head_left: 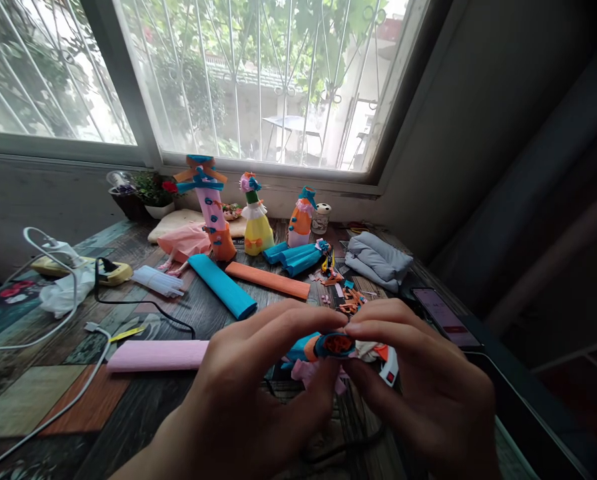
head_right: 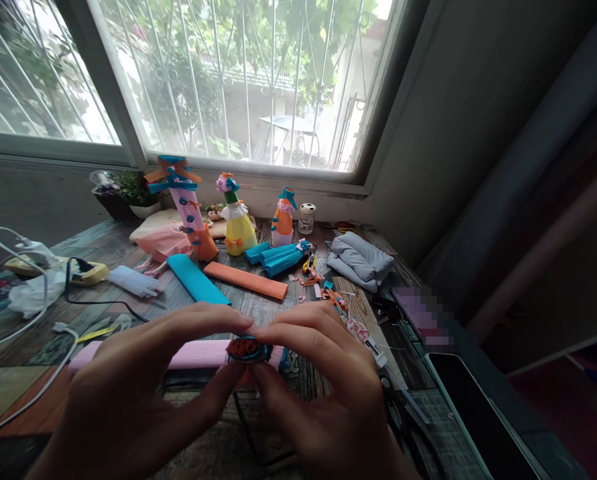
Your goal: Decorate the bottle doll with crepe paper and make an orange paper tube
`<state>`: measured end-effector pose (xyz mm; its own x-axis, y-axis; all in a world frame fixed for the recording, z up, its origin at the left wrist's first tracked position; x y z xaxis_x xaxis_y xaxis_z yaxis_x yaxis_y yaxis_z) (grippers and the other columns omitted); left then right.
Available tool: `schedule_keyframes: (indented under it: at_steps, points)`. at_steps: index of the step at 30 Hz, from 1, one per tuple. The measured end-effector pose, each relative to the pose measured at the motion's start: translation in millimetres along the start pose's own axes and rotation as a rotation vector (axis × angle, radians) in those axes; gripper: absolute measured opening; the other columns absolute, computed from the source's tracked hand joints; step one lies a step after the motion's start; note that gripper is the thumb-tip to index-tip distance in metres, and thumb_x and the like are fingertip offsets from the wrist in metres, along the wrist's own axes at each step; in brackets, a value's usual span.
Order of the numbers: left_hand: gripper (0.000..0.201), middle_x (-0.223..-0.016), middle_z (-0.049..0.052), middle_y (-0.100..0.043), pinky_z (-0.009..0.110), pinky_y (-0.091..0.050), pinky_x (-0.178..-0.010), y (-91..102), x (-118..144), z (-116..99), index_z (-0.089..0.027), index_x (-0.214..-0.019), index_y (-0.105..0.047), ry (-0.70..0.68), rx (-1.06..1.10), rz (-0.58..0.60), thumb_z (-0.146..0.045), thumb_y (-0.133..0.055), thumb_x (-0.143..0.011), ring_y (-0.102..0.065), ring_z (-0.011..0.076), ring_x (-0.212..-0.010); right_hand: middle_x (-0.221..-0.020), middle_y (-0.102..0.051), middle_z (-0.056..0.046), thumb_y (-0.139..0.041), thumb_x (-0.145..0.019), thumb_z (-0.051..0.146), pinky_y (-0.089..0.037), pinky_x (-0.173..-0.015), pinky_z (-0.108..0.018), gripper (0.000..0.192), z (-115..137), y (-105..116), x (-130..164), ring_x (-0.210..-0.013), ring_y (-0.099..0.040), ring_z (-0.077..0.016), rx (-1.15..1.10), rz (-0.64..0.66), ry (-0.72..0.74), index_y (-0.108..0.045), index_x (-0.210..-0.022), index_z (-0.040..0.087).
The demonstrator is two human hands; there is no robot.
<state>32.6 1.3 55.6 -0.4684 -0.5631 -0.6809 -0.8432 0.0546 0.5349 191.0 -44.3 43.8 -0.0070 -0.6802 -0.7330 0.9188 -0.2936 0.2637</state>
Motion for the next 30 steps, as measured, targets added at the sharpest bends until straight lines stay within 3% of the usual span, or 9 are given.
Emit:
schedule_keyframes:
  at_steps: [5, 14, 20, 30]
  points:
    - [0.031, -0.094, -0.002, -0.070, 0.025, -0.056, -0.074, -0.9, -2.9, 3.3, -0.030, -0.106, -0.056, -0.016, -0.007, -0.035, -0.017, -0.065, -0.079, -0.067, 0.0153, -0.078, -0.098, -0.064, -0.004, -0.065, -0.077, 0.005, -0.049, -0.084, -0.038, 0.038, -3.9, 0.5, 2.4, -0.095, -0.059, -0.0221, -0.009, -0.033, -0.035, -0.064, -0.108, 0.027]
    - [0.037, -0.101, -0.001, -0.069, 0.030, -0.054, -0.087, 4.5, -13.1, 32.8, -0.028, -0.112, -0.060, 0.026, -0.029, -0.309, -0.014, -0.066, -0.078, -0.066, 0.0160, -0.090, -0.099, -0.062, 0.002, -0.058, -0.085, 0.010, -0.044, -0.087, -0.023, 0.026, -14.6, 1.1, -0.5, -0.104, -0.053, -0.0138, -0.208, -0.033, -0.244, -0.066, -0.100, 0.030]
    - [0.032, -0.100, 0.001, -0.069, 0.034, -0.053, -0.084, -3.7, -19.9, 44.7, -0.026, -0.112, -0.059, 0.056, -0.018, -0.281, -0.017, -0.064, -0.081, -0.066, 0.0181, -0.090, -0.094, -0.060, 0.003, -0.058, -0.085, 0.013, -0.043, -0.084, -0.024, 0.019, -14.6, -0.8, -4.0, -0.096, -0.053, -0.0130, -0.266, -0.026, -0.295, -0.067, -0.091, 0.029]
    - [0.033, -0.110, 0.004, -0.065, 0.039, -0.049, -0.091, 2.6, -24.4, 48.5, -0.023, -0.114, -0.057, 0.056, 0.011, -0.234, -0.016, -0.061, -0.082, -0.062, 0.0208, -0.102, -0.092, -0.058, 0.002, -0.063, -0.081, 0.012, -0.042, -0.082, -0.026, 0.017, -13.4, -3.7, -2.9, -0.092, -0.051, -0.0135, -0.336, -0.017, -0.323, -0.066, -0.087, 0.028]
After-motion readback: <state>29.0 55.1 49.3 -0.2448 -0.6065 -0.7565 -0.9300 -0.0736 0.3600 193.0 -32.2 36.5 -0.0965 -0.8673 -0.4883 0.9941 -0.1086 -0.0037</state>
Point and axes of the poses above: each hand's wrist, its own x-axis away from the middle knuckle, its own y-axis out of the back of the hand, z = x × y, the point moved 3 cm from there along -x, towards the middle knuckle
